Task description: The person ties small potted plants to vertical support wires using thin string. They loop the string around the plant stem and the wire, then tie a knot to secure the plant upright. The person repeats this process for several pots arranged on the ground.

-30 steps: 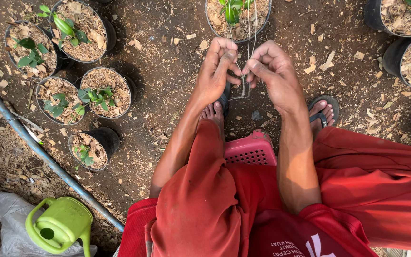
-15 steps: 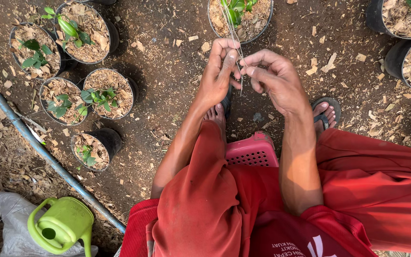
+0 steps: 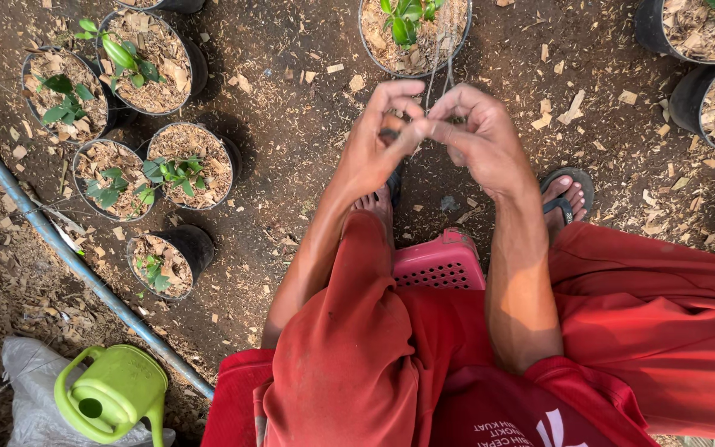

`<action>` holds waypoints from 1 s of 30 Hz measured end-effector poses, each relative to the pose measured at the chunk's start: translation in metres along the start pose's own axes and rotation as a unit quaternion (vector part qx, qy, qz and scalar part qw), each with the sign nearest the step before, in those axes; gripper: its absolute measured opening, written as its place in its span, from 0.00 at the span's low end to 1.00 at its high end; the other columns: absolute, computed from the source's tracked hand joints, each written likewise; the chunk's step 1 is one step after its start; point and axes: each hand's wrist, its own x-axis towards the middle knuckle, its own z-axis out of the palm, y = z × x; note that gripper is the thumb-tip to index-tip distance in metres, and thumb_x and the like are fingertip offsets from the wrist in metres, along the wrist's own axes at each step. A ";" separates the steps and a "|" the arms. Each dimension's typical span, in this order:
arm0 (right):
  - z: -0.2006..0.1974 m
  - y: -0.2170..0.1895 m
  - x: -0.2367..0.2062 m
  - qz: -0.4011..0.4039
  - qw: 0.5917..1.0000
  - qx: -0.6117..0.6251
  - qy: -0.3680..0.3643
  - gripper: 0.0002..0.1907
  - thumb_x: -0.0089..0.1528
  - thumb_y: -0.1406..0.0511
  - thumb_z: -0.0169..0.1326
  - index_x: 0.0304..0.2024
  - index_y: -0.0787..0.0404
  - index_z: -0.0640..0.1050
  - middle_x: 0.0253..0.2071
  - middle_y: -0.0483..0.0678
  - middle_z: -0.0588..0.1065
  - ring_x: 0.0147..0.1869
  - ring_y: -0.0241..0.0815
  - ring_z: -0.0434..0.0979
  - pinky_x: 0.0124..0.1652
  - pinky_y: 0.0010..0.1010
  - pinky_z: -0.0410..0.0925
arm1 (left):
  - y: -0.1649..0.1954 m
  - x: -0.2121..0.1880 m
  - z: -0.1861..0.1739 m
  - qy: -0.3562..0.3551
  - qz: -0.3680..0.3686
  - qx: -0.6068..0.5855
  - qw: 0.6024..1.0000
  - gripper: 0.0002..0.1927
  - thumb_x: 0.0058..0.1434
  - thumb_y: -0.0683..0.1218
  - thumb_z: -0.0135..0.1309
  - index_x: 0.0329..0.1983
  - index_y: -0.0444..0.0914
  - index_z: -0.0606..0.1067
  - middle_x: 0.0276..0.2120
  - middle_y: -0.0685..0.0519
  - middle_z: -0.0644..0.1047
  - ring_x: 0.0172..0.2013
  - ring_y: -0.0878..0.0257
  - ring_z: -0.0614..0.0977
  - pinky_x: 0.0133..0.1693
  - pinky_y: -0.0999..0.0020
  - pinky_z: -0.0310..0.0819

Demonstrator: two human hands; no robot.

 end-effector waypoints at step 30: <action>0.016 0.019 0.011 -0.059 0.978 0.135 0.151 0.08 0.67 0.75 0.58 0.42 0.62 0.71 0.35 0.46 0.74 0.21 0.23 0.57 0.18 0.18 0.48 | -0.008 -0.023 0.021 0.209 0.062 0.204 0.954 0.12 0.62 0.43 0.64 0.43 0.37 0.73 0.36 0.51 0.81 0.34 0.64 0.86 0.39 0.70 0.81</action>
